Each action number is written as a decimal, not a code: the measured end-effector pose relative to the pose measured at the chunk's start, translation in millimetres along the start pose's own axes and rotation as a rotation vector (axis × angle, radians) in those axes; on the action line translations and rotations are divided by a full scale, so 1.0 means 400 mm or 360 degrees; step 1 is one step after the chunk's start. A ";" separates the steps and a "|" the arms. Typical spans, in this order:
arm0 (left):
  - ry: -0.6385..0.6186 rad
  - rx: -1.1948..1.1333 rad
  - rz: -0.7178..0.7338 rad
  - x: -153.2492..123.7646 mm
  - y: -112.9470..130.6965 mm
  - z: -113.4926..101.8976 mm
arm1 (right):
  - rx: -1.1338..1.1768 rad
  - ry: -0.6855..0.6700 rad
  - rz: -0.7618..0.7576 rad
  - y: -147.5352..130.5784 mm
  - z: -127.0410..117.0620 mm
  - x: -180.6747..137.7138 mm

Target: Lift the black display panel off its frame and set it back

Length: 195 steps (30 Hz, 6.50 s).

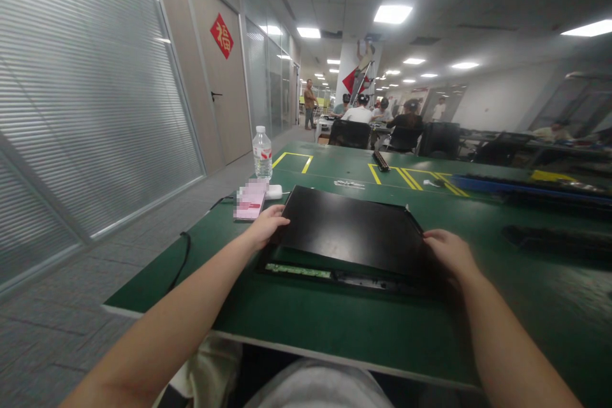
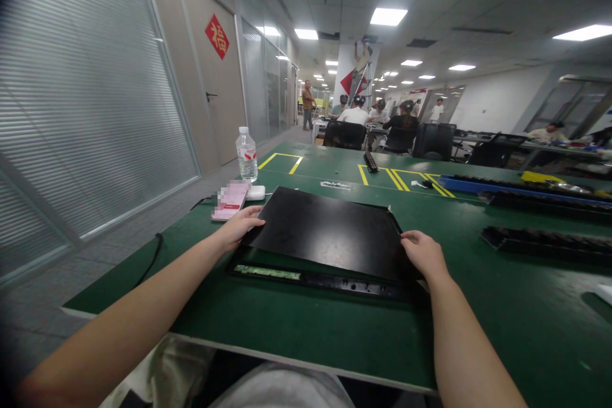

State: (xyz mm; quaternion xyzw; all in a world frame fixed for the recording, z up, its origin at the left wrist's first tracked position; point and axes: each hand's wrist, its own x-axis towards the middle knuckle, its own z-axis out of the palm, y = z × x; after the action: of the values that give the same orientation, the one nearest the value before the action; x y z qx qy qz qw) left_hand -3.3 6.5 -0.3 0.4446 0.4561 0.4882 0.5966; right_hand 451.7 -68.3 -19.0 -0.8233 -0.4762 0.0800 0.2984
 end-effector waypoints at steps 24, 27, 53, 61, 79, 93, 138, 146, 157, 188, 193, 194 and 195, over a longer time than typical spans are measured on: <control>-0.0006 -0.0029 -0.0013 -0.006 0.002 0.004 | 0.0082 0.0011 0.0019 -0.003 -0.001 0.001; -0.0026 -0.0038 0.0011 -0.003 -0.001 0.000 | 0.0083 0.0008 0.0025 -0.001 0.000 0.002; 0.0127 0.0734 0.0383 0.018 -0.012 -0.033 | 0.0256 0.0009 0.0091 0.007 0.007 0.005; 0.0156 0.0948 0.0443 0.023 -0.022 -0.040 | 0.0262 0.0023 0.0088 0.007 0.007 0.003; 0.0185 0.1049 0.0578 0.044 -0.025 -0.043 | 0.0213 -0.0020 0.0121 0.006 0.000 0.006; 0.0442 0.1576 0.0751 0.010 0.012 -0.053 | 0.0182 -0.0010 0.0105 -0.003 -0.004 0.002; 0.0276 0.2511 0.0210 -0.025 0.019 -0.021 | 0.0130 0.0157 0.0102 0.012 -0.003 0.007; 0.0175 0.2509 0.0353 -0.008 -0.004 -0.027 | -0.0057 -0.0050 0.0136 0.030 0.012 0.020; 0.0310 0.1917 0.0381 0.002 0.013 -0.028 | -0.0120 -0.0021 0.0134 0.043 0.010 0.023; 0.0201 0.0179 -0.0152 -0.002 0.015 -0.001 | -0.0144 -0.0147 0.0058 0.035 0.027 0.017; 0.0080 0.0237 -0.0134 -0.002 0.010 -0.013 | -0.0138 -0.0103 0.0032 0.045 0.036 0.023; 0.0070 0.0271 -0.0115 0.000 0.008 -0.016 | -0.0135 -0.0088 0.0018 0.048 0.037 0.025; 0.0057 0.0305 -0.0094 0.002 0.005 -0.019 | -0.0136 -0.0075 0.0008 0.050 0.039 0.026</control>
State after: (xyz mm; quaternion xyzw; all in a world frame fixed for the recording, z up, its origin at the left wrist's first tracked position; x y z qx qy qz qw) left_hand -10.9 8.1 0.0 0.4773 0.5242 0.4324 0.5571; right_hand 465.5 -60.6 -41.4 -0.8344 -0.4840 0.0798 0.2515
